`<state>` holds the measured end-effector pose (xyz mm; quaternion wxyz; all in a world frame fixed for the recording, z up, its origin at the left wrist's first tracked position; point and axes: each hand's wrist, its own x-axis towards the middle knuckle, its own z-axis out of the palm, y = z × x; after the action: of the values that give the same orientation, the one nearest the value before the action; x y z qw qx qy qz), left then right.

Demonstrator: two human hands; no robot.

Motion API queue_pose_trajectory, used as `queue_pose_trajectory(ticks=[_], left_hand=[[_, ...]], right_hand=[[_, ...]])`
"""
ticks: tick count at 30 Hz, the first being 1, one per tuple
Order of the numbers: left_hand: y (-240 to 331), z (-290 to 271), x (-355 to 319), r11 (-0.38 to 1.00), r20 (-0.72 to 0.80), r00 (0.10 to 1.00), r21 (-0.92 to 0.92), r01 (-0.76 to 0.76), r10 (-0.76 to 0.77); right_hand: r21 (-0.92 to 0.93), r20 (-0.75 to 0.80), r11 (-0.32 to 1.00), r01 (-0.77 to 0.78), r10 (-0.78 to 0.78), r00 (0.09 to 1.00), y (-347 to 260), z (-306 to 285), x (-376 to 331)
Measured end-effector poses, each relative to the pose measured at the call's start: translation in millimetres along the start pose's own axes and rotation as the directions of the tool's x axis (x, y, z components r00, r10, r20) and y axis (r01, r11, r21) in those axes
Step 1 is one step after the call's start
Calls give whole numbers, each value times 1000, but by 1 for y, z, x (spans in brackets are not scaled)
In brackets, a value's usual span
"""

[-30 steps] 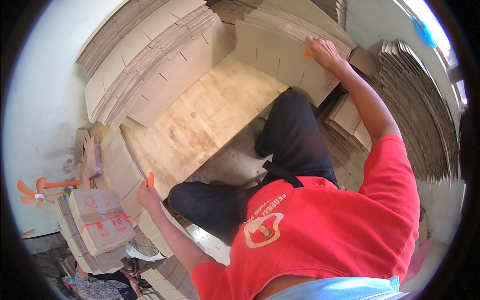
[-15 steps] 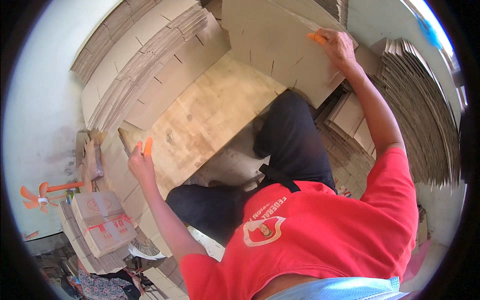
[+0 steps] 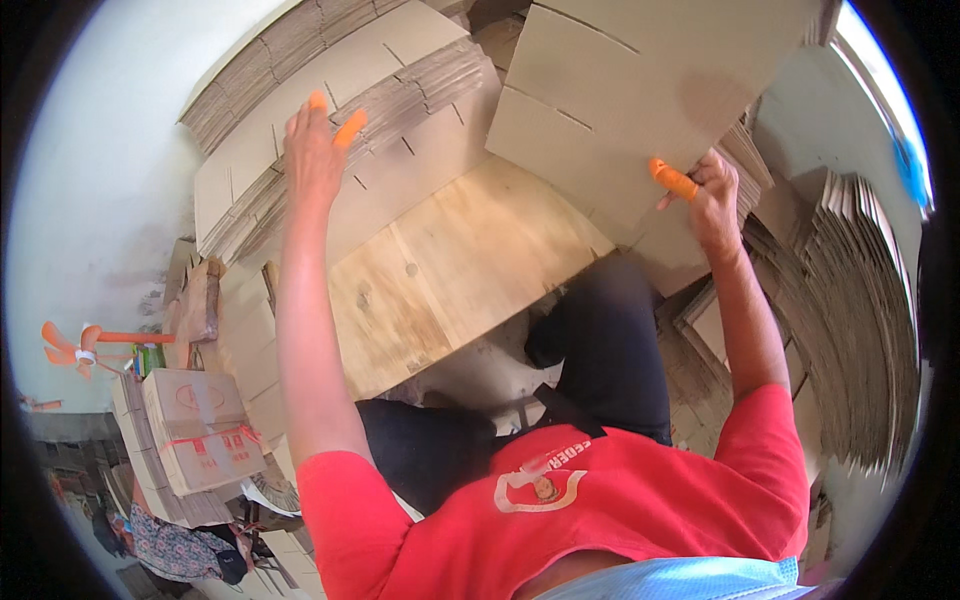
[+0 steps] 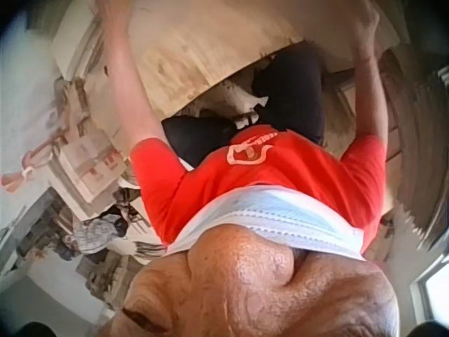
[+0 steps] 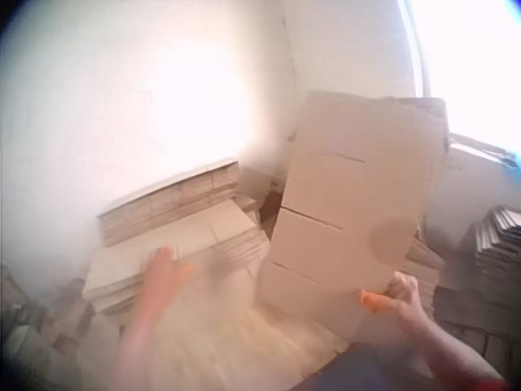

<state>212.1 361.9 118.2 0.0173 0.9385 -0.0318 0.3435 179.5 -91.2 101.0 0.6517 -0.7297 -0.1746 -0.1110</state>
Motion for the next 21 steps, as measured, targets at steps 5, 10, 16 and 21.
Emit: queue_pose_trajectory(ticks=[5, 10, 16, 21], left_hand=[[-11, 36, 34, 968, 167, 986, 240, -68, 28], [-18, 56, 45, 905, 280, 944, 332, -265, 174], [-3, 38, 47, 943, 150, 964, 223, -249, 219], [-26, 40, 51, 994, -62, 993, -33, -104, 101]], right_hand=[[-88, 70, 994, 57, -51, 996, 14, 13, 16], [-101, 46, 987, -121, 127, 991, 14, 44, 11], [152, 126, 980, -126, 108, 986, 15, 69, 13], [157, 125, 970, -183, 165, 978, 6, 79, 8]])
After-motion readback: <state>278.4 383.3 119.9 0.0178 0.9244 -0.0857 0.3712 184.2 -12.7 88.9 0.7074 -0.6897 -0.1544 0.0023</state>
